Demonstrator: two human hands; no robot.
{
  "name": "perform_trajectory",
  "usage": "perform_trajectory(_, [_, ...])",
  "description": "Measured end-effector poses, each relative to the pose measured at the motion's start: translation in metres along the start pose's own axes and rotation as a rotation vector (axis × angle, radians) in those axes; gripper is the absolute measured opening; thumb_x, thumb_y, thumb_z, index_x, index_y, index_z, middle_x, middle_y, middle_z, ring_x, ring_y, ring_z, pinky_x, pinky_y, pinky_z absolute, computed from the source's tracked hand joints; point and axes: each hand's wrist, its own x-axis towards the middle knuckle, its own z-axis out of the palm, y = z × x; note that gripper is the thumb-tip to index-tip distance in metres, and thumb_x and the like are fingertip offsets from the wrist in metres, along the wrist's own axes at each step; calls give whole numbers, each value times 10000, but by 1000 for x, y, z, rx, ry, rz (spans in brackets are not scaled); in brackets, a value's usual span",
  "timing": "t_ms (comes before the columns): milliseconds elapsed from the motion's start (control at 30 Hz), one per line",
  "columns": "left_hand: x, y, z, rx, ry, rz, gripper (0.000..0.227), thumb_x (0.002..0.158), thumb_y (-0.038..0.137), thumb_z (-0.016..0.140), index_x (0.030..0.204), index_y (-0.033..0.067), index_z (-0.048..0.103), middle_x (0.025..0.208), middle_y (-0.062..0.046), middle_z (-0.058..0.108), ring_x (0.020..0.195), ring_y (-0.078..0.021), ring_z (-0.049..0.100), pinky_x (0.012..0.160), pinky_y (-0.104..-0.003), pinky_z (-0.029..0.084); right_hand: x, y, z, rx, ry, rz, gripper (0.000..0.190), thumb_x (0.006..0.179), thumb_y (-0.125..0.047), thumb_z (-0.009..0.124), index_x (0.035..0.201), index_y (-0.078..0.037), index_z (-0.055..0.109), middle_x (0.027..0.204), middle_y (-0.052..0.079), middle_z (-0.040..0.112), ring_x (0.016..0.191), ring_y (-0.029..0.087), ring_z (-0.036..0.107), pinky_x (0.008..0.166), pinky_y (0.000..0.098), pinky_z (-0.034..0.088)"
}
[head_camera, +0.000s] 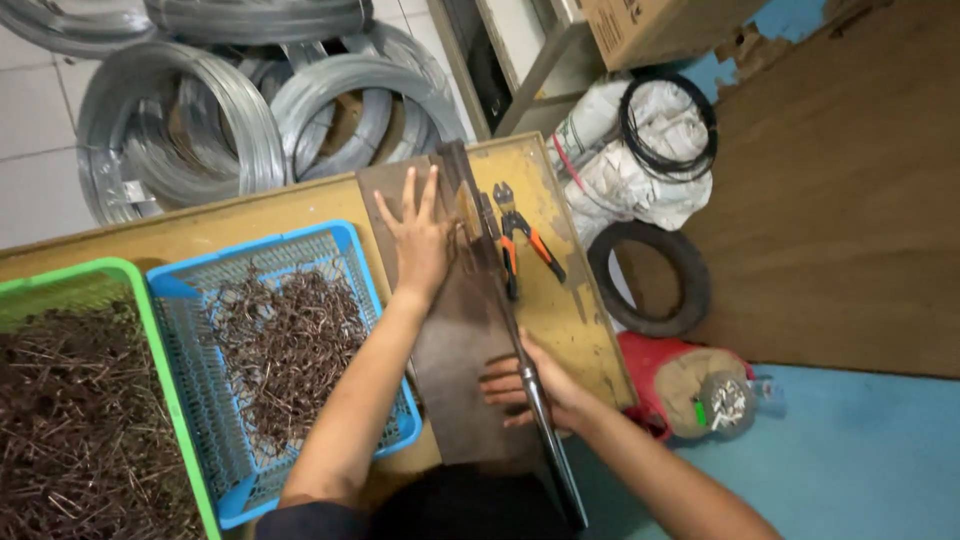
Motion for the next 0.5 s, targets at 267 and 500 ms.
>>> perform_trajectory(267, [-5, -5, 7, -32, -35, -10, 116, 904, 317, 739, 940, 254, 829, 1668, -60, 365, 1555, -379, 210, 1153, -786, 59, 19, 5, 4, -188, 275, 28, 1046, 768, -1008, 271, 926, -28, 601, 737, 110, 584, 530, 179, 558, 421, 281, 458])
perform_trajectory(500, [-1, 2, -8, -94, -46, -50, 117, 936, 301, 737, 920, 227, 826, 1658, -75, 386, 1553, -392, 209, 1161, -775, 47, 15, 1, 19, -215, 398, 9, 868, 793, -1010, 254, 660, -162, 381, 509, -44, 296, 347, 118, 312, 352, 281, 324])
